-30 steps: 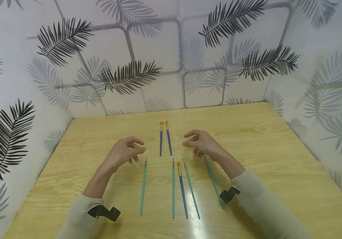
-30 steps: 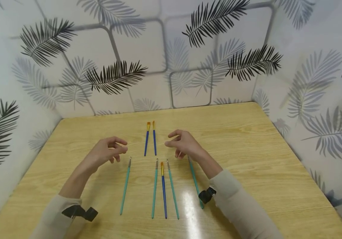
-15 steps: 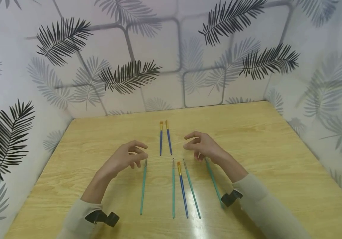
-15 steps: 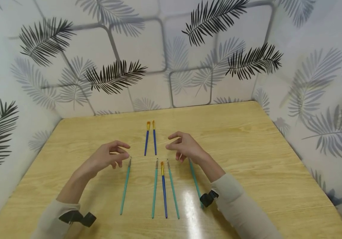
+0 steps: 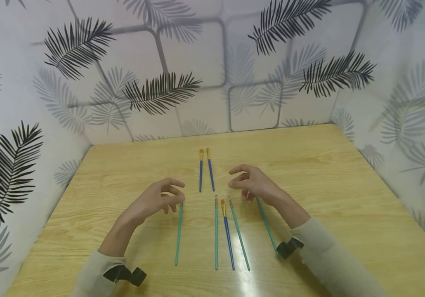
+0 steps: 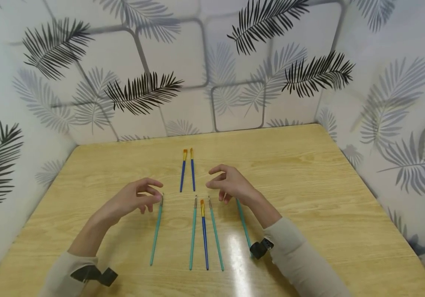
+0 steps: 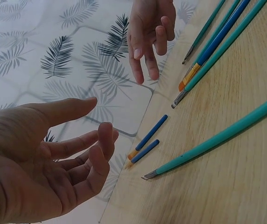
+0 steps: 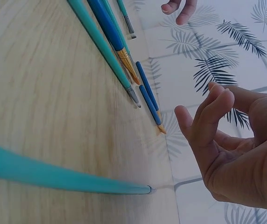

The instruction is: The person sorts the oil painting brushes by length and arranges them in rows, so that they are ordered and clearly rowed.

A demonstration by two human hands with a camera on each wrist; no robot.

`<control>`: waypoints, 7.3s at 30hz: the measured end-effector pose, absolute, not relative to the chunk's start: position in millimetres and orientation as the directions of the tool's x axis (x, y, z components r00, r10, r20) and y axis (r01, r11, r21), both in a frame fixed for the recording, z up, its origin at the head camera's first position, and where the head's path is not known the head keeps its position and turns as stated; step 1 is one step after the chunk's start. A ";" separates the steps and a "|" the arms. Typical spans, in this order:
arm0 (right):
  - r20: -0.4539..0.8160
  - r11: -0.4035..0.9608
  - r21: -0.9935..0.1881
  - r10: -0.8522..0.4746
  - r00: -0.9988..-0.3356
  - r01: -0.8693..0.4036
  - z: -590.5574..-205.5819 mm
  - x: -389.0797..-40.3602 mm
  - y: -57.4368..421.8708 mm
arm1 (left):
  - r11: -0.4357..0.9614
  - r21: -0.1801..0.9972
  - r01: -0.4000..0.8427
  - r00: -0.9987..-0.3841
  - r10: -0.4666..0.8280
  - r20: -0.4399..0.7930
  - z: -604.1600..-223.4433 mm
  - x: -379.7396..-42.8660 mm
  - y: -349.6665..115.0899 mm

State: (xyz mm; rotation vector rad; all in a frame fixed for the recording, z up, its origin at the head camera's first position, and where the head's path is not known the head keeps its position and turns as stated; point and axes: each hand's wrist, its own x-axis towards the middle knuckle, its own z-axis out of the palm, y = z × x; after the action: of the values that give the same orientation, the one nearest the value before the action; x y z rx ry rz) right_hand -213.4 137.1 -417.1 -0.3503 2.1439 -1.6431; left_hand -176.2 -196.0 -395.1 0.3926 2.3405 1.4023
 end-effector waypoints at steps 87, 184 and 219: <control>-0.286 0.410 -0.909 -0.483 -0.828 0.075 -420.4 -184.9 132.9 | 0.491 0.871 -0.013 -0.845 0.460 -0.271 -419.4 -156.1 -149.6; -0.280 0.558 -0.829 -0.473 -0.836 -0.039 -423.9 -149.1 111.5 | 0.727 0.686 0.002 -0.897 0.305 -0.320 -429.5 -151.7 -94.1; -0.331 0.715 -0.693 -0.435 -0.837 -0.097 -423.0 -146.6 90.1 | 0.796 0.602 0.063 -0.933 0.262 -0.248 -430.3 -154.8 -85.3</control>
State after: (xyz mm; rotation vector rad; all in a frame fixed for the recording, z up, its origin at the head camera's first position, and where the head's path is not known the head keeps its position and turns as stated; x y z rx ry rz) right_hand -146.6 90.1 -423.0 -0.4069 2.4414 -0.9482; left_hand -154.8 -85.3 -430.3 0.2489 2.6653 0.8778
